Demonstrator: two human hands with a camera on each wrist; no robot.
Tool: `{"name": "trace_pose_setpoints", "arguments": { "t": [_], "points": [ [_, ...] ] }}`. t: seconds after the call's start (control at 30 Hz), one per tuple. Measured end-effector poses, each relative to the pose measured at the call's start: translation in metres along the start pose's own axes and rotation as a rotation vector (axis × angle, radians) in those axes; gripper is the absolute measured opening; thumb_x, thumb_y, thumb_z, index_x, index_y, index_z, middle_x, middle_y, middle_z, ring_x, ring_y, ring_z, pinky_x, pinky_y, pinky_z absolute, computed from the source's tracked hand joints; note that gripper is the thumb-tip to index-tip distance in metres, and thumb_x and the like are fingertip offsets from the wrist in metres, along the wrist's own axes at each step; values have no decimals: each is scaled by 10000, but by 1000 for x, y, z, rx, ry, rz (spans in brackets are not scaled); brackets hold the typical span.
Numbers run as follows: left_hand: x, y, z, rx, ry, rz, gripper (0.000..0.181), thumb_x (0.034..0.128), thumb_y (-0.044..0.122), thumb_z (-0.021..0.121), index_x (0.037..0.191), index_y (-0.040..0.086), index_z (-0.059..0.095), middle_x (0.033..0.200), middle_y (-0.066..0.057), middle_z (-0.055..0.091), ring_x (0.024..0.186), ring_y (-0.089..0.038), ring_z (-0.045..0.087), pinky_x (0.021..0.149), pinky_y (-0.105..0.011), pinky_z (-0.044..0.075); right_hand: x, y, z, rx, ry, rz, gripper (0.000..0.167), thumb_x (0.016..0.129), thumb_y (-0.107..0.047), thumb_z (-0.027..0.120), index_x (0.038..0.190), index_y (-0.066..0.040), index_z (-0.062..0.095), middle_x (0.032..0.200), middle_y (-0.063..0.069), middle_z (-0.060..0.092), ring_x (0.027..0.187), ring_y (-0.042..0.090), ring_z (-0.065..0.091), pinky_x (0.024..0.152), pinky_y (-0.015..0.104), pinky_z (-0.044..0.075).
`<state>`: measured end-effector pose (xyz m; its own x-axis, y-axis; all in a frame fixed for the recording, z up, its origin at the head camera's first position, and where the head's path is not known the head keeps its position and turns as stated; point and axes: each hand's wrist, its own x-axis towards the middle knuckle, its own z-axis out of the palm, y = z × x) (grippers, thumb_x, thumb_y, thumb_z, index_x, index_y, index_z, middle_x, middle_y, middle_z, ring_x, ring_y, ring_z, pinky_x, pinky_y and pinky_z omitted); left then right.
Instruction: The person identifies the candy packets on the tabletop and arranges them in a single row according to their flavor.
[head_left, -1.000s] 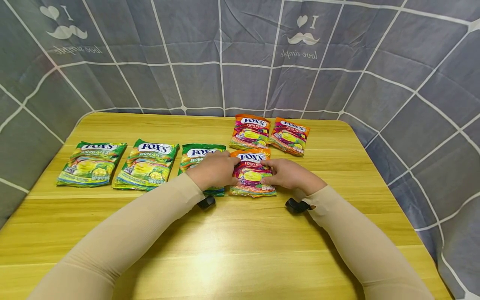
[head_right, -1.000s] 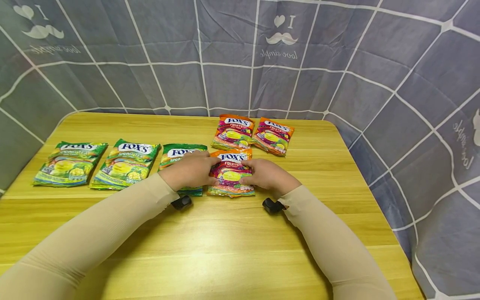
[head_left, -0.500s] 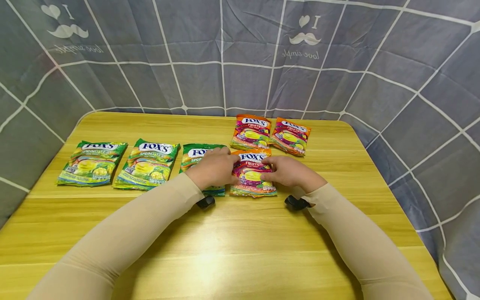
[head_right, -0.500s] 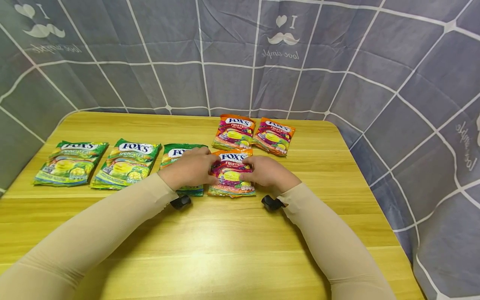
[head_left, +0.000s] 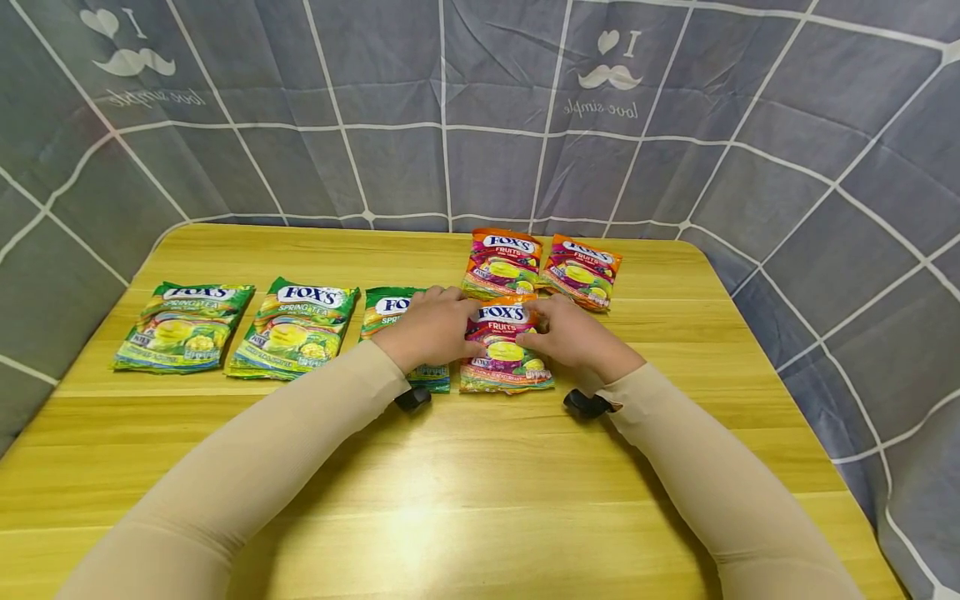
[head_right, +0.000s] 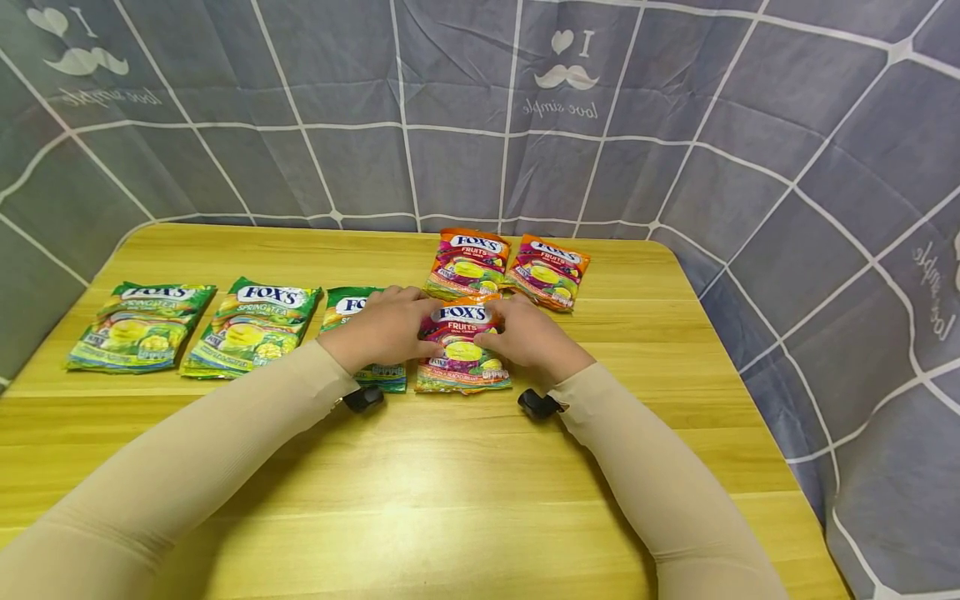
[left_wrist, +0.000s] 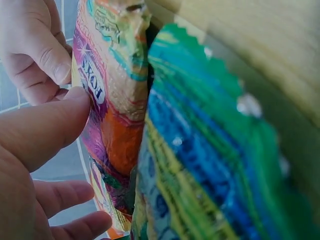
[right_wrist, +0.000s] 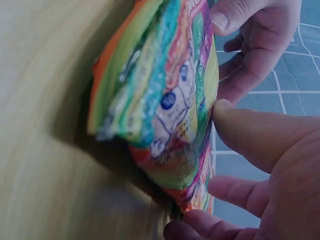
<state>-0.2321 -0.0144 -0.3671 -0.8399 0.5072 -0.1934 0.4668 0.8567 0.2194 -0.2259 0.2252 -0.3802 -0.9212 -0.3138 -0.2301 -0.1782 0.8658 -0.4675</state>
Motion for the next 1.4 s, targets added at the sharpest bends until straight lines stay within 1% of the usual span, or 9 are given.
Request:
{"name": "trace_pose_setpoints", "arguments": {
  "t": [0.13, 0.33, 0.6, 0.8, 0.97, 1.2, 1.4],
  "points": [
    [2, -1, 0, -2, -19, -4, 807, 950, 598, 710, 1592, 165, 481, 1629, -123, 470, 1508, -402, 374, 1192, -562, 335, 1, -3, -1, -15, 2, -1, 696, 997, -406, 728, 1572, -89, 497, 1416, 181, 543, 1196, 331, 570, 1119, 531, 486],
    [5, -2, 2, -1, -35, -8, 823, 949, 612, 703, 1593, 152, 479, 1627, -140, 468, 1517, -414, 370, 1204, -568, 326, 6, -4, 0, -30, 19, -5, 671, 1004, -417, 720, 1551, -84, 519, 1355, 169, 589, 1204, 317, 561, 1105, 515, 493],
    [6, -3, 1, -5, -65, -23, 810, 958, 618, 687, 1581, 138, 496, 1634, -141, 463, 1532, -412, 358, 1229, -573, 302, 8, -5, 2, -41, 40, -18, 651, 1001, -423, 721, 1527, -82, 546, 1266, 154, 608, 1133, 296, 552, 1033, 477, 513],
    [6, -4, 1, 0, -67, -25, 786, 958, 622, 684, 1560, 144, 526, 1617, -135, 483, 1501, -407, 381, 1210, -565, 315, 11, -5, 2, -49, 32, 12, 672, 1005, -441, 711, 1549, -92, 525, 1331, 165, 570, 1141, 294, 543, 1056, 476, 508],
    [6, -4, 1, 3, -72, -26, 790, 963, 622, 677, 1569, 142, 515, 1626, -139, 472, 1518, -420, 363, 1220, -577, 305, 12, -5, 2, -50, 26, 24, 678, 1010, -440, 703, 1560, -92, 513, 1350, 176, 554, 1140, 304, 551, 1064, 485, 509],
    [6, -3, -1, -3, -74, -30, 783, 967, 622, 673, 1563, 136, 524, 1630, -137, 474, 1524, -428, 359, 1230, -574, 294, 12, -6, 0, -46, 18, 39, 691, 1014, -445, 697, 1579, -103, 492, 1463, 187, 520, 1239, 317, 535, 1146, 514, 475],
    [5, -3, -2, -4, -76, -34, 782, 968, 618, 673, 1565, 135, 523, 1633, -132, 473, 1529, -429, 354, 1236, -577, 289, 13, -6, 0, -44, 14, 44, 693, 1009, -450, 702, 1573, -101, 501, 1461, 186, 529, 1255, 320, 529, 1158, 513, 469]
  ]
}}
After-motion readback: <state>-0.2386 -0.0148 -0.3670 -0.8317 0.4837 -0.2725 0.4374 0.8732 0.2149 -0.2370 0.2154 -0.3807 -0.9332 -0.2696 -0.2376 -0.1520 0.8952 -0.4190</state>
